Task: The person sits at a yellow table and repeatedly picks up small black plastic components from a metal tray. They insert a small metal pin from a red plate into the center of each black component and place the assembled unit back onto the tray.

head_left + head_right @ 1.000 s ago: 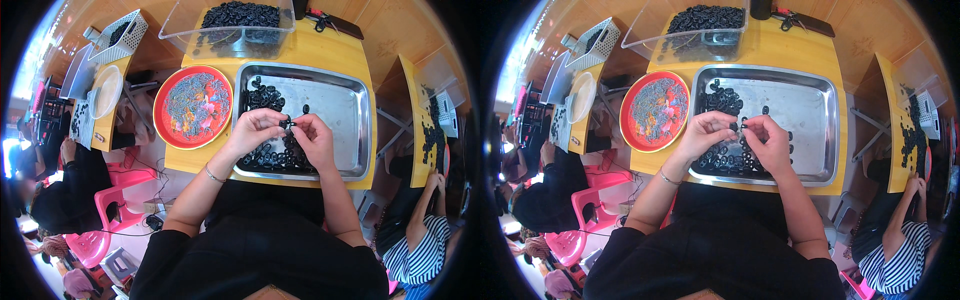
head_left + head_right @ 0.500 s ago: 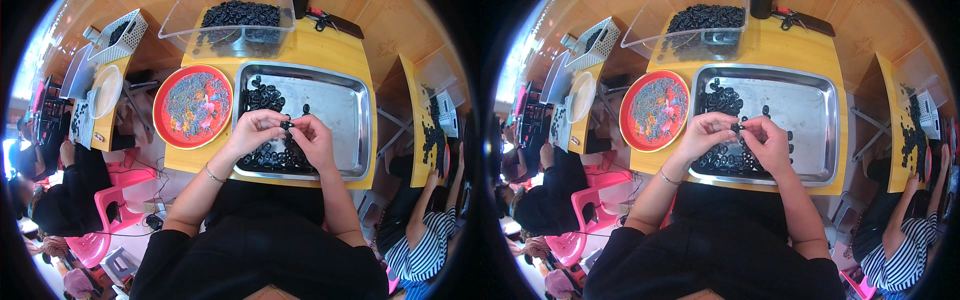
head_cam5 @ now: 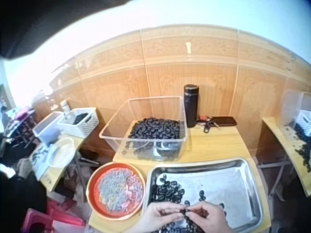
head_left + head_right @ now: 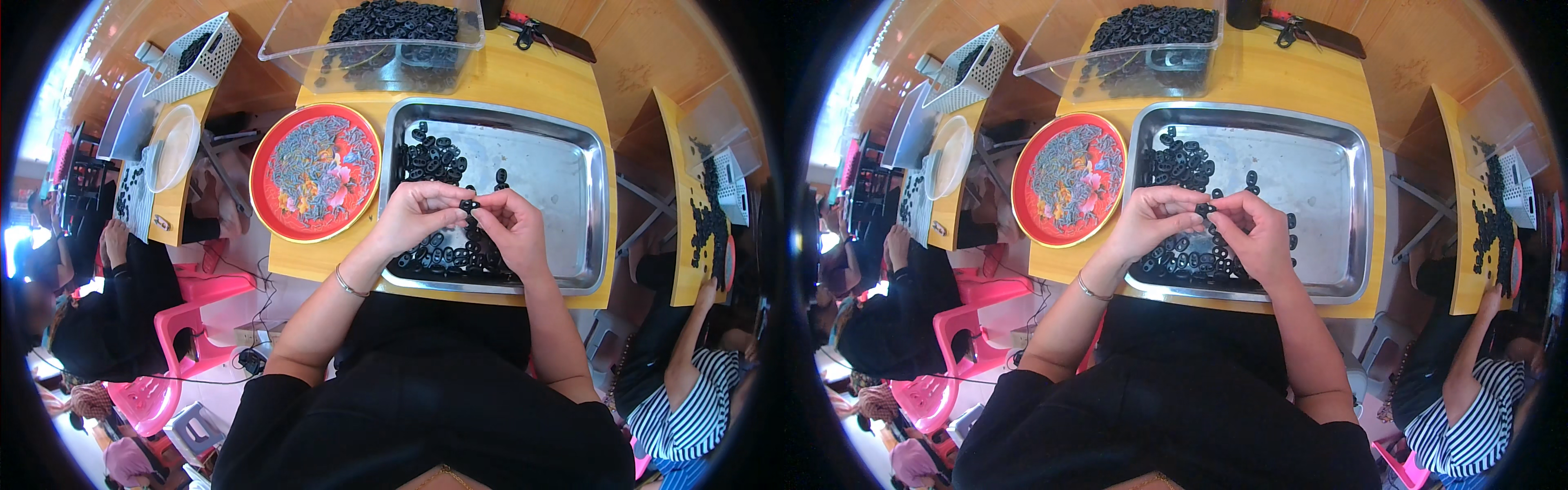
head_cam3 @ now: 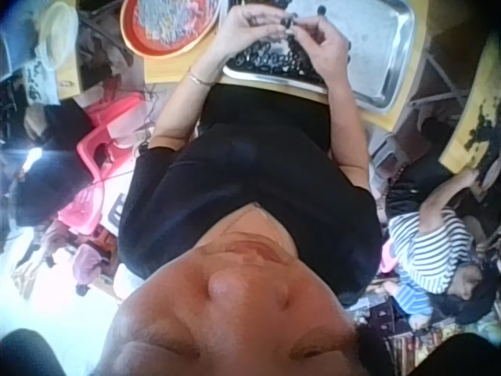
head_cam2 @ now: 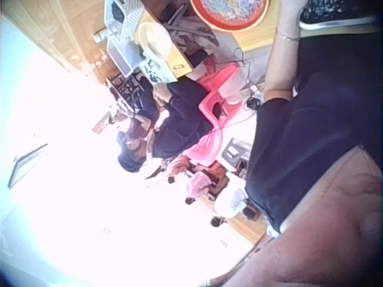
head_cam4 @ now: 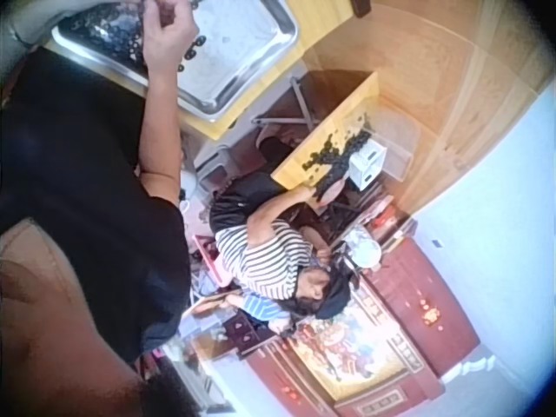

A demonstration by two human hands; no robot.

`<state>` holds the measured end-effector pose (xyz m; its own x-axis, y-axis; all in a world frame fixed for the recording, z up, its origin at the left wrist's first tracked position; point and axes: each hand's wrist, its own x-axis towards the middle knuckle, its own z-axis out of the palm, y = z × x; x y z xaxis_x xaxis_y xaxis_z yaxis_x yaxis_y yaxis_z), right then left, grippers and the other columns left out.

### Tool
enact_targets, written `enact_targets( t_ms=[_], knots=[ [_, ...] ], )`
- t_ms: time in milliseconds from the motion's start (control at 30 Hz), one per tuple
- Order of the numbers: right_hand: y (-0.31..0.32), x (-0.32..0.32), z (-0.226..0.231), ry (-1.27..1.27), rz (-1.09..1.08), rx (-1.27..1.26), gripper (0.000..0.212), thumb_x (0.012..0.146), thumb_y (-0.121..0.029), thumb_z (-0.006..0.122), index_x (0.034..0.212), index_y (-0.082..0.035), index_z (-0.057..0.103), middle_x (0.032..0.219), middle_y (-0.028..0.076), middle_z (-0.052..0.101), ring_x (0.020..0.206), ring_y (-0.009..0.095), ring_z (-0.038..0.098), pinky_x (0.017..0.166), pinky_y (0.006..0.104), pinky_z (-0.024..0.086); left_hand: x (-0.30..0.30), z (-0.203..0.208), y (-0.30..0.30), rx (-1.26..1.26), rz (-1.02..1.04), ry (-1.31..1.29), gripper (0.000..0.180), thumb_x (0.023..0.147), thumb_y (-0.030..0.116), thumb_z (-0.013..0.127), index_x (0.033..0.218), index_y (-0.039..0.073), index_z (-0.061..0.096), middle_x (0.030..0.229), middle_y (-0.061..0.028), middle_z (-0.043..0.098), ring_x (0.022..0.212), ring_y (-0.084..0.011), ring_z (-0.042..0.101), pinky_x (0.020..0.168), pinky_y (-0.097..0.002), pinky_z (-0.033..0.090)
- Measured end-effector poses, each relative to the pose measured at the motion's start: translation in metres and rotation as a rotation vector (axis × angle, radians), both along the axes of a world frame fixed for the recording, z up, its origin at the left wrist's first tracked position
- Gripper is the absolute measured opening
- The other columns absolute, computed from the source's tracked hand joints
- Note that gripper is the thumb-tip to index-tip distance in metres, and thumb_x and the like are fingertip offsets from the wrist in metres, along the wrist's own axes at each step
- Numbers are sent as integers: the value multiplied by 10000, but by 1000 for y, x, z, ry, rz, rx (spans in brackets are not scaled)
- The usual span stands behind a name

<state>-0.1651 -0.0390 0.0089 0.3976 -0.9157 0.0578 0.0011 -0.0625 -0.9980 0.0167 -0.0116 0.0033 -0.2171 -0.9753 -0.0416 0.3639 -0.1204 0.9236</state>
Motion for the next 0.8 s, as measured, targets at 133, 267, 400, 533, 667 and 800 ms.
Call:
enact_targets(
  t_ms=[133,267,400,533,667,800],
  knots=[
    [1,0,2,-6,-6,14,103,798,-1,619,900,1,606,801,46,647,714,61,597,635,196,470,-1,1,0,14,10,-1,256,806,-70,574,1058,-31,589,931,-117,648,810,-141,638,742,-251,535],
    [0,1,0,-11,-6,26,95,797,2,620,891,1,606,782,37,641,694,53,587,615,188,458,-1,3,1,17,5,4,260,805,-67,578,1061,-24,595,905,-111,654,786,-131,637,716,-239,533],
    [0,0,-2,-20,0,40,86,796,4,622,881,2,606,771,33,638,685,50,584,606,186,455,0,4,1,28,-2,-11,263,806,-63,581,1064,-19,597,883,-104,657,769,-123,636,693,-230,528],
    [0,0,-3,-24,2,39,96,793,-5,633,886,-1,608,767,32,638,678,51,583,608,186,457,-1,6,1,29,-4,-53,260,808,-57,582,1064,-16,599,882,-100,657,763,-121,635,685,-227,525],
    [0,2,-4,-30,-14,22,104,791,-10,639,891,-3,610,765,30,636,673,53,583,606,187,460,-1,3,2,-1,9,-46,285,810,-50,584,1092,-10,587,888,-98,656,770,-121,634,690,-228,521],
    [0,4,0,3,-37,7,146,792,-8,634,934,-10,599,767,25,630,657,53,578,587,186,459,-1,5,-1,5,31,13,235,817,-45,578,1050,-13,584,872,-80,647,774,-121,632,684,-227,514]
  ],
)
